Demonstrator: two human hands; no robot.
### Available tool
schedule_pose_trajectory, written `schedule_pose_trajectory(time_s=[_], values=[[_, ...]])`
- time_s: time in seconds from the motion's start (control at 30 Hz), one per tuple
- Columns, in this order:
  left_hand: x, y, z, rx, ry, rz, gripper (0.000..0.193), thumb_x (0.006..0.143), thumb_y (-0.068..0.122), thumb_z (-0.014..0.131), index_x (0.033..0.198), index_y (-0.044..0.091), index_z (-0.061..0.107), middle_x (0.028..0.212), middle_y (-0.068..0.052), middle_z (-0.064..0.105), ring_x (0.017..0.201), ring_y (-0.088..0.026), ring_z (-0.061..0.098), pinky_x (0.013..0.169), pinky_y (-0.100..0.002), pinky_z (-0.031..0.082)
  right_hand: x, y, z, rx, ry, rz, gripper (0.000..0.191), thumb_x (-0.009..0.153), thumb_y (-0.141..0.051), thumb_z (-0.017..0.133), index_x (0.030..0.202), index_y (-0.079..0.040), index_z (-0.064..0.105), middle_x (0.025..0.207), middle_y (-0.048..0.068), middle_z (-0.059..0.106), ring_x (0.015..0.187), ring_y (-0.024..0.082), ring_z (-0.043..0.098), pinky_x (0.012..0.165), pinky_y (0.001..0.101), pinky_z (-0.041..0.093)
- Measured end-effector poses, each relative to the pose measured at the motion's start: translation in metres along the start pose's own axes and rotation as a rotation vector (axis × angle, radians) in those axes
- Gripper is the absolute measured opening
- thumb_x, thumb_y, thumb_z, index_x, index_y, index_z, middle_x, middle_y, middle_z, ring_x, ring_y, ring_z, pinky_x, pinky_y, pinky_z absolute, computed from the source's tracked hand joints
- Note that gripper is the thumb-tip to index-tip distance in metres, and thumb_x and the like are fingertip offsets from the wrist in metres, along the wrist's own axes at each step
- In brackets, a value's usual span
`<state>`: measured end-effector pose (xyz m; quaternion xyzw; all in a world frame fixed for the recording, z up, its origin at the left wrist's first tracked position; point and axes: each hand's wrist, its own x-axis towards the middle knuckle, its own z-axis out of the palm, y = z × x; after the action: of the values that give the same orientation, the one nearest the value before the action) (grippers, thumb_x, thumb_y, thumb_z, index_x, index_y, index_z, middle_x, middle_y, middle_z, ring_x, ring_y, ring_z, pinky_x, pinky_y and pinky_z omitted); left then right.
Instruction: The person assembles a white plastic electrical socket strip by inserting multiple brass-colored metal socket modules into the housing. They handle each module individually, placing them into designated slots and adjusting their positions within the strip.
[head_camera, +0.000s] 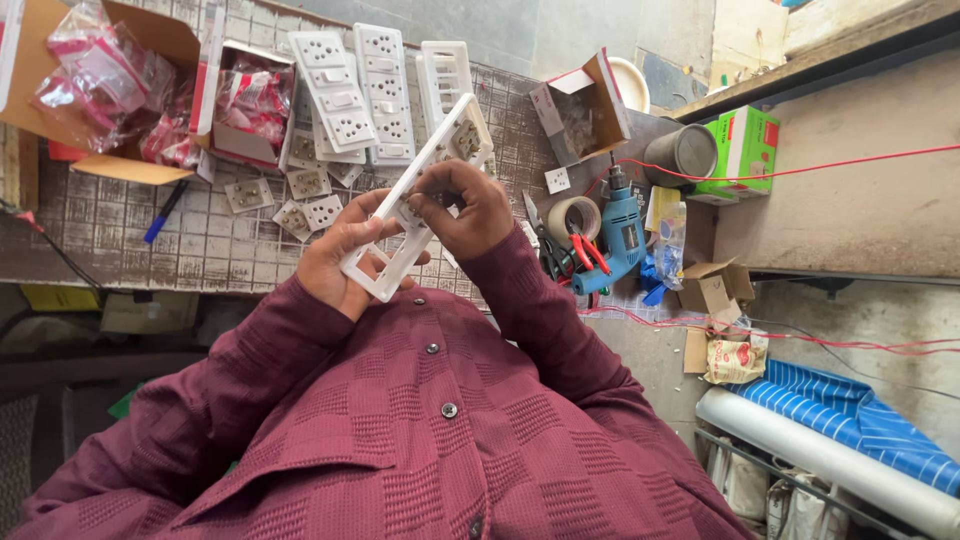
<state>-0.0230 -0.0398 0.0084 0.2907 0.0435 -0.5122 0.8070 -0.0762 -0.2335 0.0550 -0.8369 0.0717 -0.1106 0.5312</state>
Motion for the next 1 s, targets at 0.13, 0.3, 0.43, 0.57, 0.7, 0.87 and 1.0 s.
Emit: schedule_pose_trajectory(time_s=[0.13,0.3,0.43,0.57,0.7,0.87,1.0], values=[[-0.002,-0.001,0.000,0.039,0.026,0.003,0.058,0.094,0.024,0.055,0.148,0.007,0.042,0.132,-0.021,0.058,0.104,-0.040,0.068,0.074,-0.042,0.064,0.000,0.006,0.000,-0.147,0.000,-0.025,0.016,0.083,-0.005,0.081,0.091,-0.005,0.067,0.082,0.001,0.070,0.072,0.008,0.064,0.066,0.0259,0.054],[-0.003,-0.002,-0.005,-0.034,-0.025,-0.027,0.061,0.093,0.023,0.058,0.149,0.005,0.041,0.135,-0.024,0.057,0.110,-0.044,0.066,0.079,-0.052,0.064,0.006,0.011,-0.002,-0.054,-0.042,0.030,0.016,0.083,-0.006,0.082,0.087,-0.004,0.067,0.083,0.001,0.064,0.070,0.010,0.059,0.064,0.0251,0.051],[0.002,-0.003,-0.010,-0.214,-0.113,-0.100,0.065,0.092,0.024,0.064,0.150,0.008,0.039,0.134,-0.027,0.055,0.114,-0.052,0.063,0.081,-0.057,0.063,-0.003,0.013,-0.007,-0.109,0.000,0.029,0.011,0.088,-0.003,0.072,0.098,-0.008,0.072,0.100,0.002,0.065,0.082,0.011,0.068,0.074,0.0258,0.057],[0.003,-0.003,-0.016,-0.313,-0.129,-0.152,0.068,0.094,0.026,0.065,0.153,0.007,0.036,0.131,-0.027,0.054,0.113,-0.057,0.061,0.081,-0.059,0.063,-0.019,0.016,-0.005,-0.340,0.090,-0.278,0.020,0.085,-0.003,0.073,0.098,-0.016,0.079,0.133,0.011,0.056,0.131,0.029,0.047,0.105,0.0414,0.047],[0.003,-0.005,-0.019,-0.380,-0.216,-0.161,0.073,0.096,0.023,0.066,0.158,0.003,0.033,0.136,-0.031,0.053,0.115,-0.056,0.061,0.082,-0.059,0.062,-0.028,0.024,0.001,-0.399,0.102,-0.330,0.021,0.084,-0.019,0.077,0.105,-0.018,0.080,0.159,0.015,0.038,0.153,0.039,0.024,0.128,0.0529,0.024],[0.004,-0.005,-0.020,-0.344,-0.215,-0.171,0.074,0.096,0.024,0.067,0.158,0.003,0.032,0.136,-0.031,0.053,0.112,-0.054,0.062,0.079,-0.059,0.062,-0.029,0.035,0.002,-0.439,0.113,-0.289,0.016,0.082,-0.028,0.080,0.095,-0.019,0.076,0.164,0.015,0.035,0.159,0.043,0.015,0.132,0.0607,0.008],[0.003,-0.004,-0.021,-0.322,-0.177,-0.183,0.075,0.094,0.025,0.067,0.157,0.004,0.032,0.135,-0.032,0.053,0.112,-0.054,0.063,0.079,-0.059,0.062,-0.029,0.040,-0.001,-0.402,0.098,-0.291,0.014,0.085,-0.031,0.081,0.095,-0.022,0.078,0.166,0.015,0.031,0.161,0.043,0.008,0.131,0.0633,-0.003]])
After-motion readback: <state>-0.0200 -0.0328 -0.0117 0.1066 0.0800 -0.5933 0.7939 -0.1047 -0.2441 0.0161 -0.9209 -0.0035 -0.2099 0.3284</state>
